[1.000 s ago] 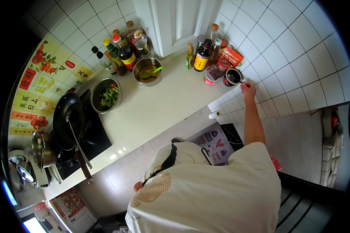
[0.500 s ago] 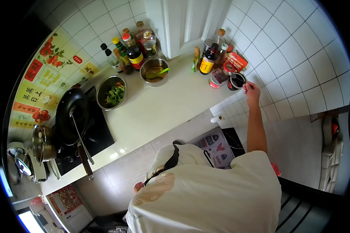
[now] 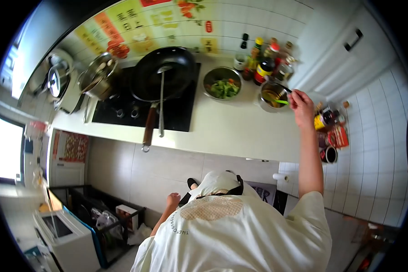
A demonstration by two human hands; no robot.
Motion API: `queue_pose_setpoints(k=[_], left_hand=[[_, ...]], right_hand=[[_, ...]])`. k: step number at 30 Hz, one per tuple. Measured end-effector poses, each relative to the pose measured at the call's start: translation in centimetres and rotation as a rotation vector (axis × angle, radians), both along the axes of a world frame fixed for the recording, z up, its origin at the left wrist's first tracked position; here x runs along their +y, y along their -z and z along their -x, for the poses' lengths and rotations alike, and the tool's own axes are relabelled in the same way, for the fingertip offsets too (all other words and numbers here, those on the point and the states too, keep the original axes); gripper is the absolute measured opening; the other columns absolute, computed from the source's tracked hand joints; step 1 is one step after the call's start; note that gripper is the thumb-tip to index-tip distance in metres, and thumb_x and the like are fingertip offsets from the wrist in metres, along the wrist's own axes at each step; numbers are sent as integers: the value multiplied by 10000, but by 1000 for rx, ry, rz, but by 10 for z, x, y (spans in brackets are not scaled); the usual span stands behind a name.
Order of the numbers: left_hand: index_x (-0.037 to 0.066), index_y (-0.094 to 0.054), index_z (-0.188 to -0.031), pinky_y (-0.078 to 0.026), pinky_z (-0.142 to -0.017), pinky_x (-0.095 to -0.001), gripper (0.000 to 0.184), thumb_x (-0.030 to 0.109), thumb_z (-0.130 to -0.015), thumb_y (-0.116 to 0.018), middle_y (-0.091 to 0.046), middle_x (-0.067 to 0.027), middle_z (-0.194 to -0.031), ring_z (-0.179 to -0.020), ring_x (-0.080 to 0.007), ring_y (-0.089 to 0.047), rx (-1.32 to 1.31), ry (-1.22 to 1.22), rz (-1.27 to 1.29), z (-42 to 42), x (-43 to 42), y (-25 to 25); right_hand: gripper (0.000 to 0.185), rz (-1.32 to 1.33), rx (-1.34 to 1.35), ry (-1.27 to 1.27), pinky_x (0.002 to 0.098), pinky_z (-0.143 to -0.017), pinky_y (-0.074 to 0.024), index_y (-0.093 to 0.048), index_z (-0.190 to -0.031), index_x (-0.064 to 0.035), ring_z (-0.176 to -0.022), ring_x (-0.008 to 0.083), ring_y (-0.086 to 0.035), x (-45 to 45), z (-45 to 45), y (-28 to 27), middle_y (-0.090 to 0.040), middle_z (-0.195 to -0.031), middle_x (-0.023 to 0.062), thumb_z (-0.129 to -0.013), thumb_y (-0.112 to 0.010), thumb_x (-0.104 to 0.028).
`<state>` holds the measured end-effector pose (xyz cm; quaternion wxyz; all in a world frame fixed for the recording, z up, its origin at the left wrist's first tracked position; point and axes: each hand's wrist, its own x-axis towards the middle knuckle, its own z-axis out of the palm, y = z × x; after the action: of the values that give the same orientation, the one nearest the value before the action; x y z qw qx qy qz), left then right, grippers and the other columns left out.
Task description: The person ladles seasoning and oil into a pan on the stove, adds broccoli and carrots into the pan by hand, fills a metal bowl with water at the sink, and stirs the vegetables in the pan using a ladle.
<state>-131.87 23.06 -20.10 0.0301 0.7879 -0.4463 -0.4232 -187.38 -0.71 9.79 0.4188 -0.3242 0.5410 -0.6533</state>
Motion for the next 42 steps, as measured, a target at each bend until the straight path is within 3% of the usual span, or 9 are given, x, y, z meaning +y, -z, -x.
queue_pose_setpoints(k=[8,12,16,18,28,30,33,36,42], left_hand=[[20,-618,-964,-473,-739,-344,305,203,-721,-590,-631,-164,-896,-839,-273,-607,-24,-224,-45,-38,64,-20],[45,-645,-916,-474,-743,-338,272,221,-715,-589,-638,-144,-888,-844,-262,-611,121,-505,-150,-80,131,49],[48,-653,-886,-477,-735,-333,261,227,-707,-591,-643,-138,-857,-826,-258,-616,-95,-442,-163,-74,149,34],[42,-647,-898,-479,-724,-328,275,226,-702,-589,-645,-137,-837,-805,-254,-621,89,-788,-163,-76,153,35],[3,-635,-901,-481,-717,-327,306,232,-707,-572,-641,-162,-810,-778,-256,-625,43,-459,-51,-79,94,15],[14,-639,-911,-481,-715,-337,317,248,-708,-570,-637,-178,-808,-771,-272,-626,16,-476,14,-80,79,13],[29,-637,-934,-479,-718,-347,329,258,-707,-574,-633,-185,-823,-785,-284,-622,38,-317,30,-98,66,25],[35,-633,-947,-478,-722,-350,330,256,-709,-574,-631,-186,-837,-799,-286,-618,-53,-92,-12,-118,59,68],[33,-629,-949,-476,-724,-344,326,252,-713,-578,-632,-177,-849,-803,-277,-615,-40,90,-58,-114,18,75]], right_hand=[[125,-50,31,-353,201,-493,-451,-573,-905,-9,-601,87,-562,-168,-192,13,-617,-752,55,-822,-564,-102],[73,1,508,-271,244,-499,-467,-591,-820,-5,-599,105,-589,-218,-267,29,-608,-660,61,-796,-572,-72],[74,426,1194,-241,360,-589,-472,-580,-821,-38,-650,298,-595,-245,-300,55,-603,-702,136,-772,-575,-93],[74,432,1264,-317,374,-607,-470,-576,-822,-41,-690,321,-582,-248,-306,55,-598,-729,144,-773,-569,-96],[100,456,1364,-337,412,-617,-469,-585,-829,-88,-694,335,-581,-231,-300,55,-603,-735,156,-799,-514,-151],[91,424,1274,-217,366,-565,-486,-589,-837,-65,-639,275,-611,-226,-296,53,-618,-708,143,-788,-552,-133],[114,48,282,-210,214,-486,-458,-580,-880,-32,-614,82,-590,-199,-272,53,-632,-747,54,-808,-571,-120],[140,-26,-188,-175,200,-496,-427,-579,-892,-40,-612,93,-571,-132,-218,48,-626,-760,64,-797,-605,-140],[148,71,-210,346,206,-508,-387,-571,-863,-26,-588,78,-509,41,-50,69,-574,-700,29,-792,-600,-152]])
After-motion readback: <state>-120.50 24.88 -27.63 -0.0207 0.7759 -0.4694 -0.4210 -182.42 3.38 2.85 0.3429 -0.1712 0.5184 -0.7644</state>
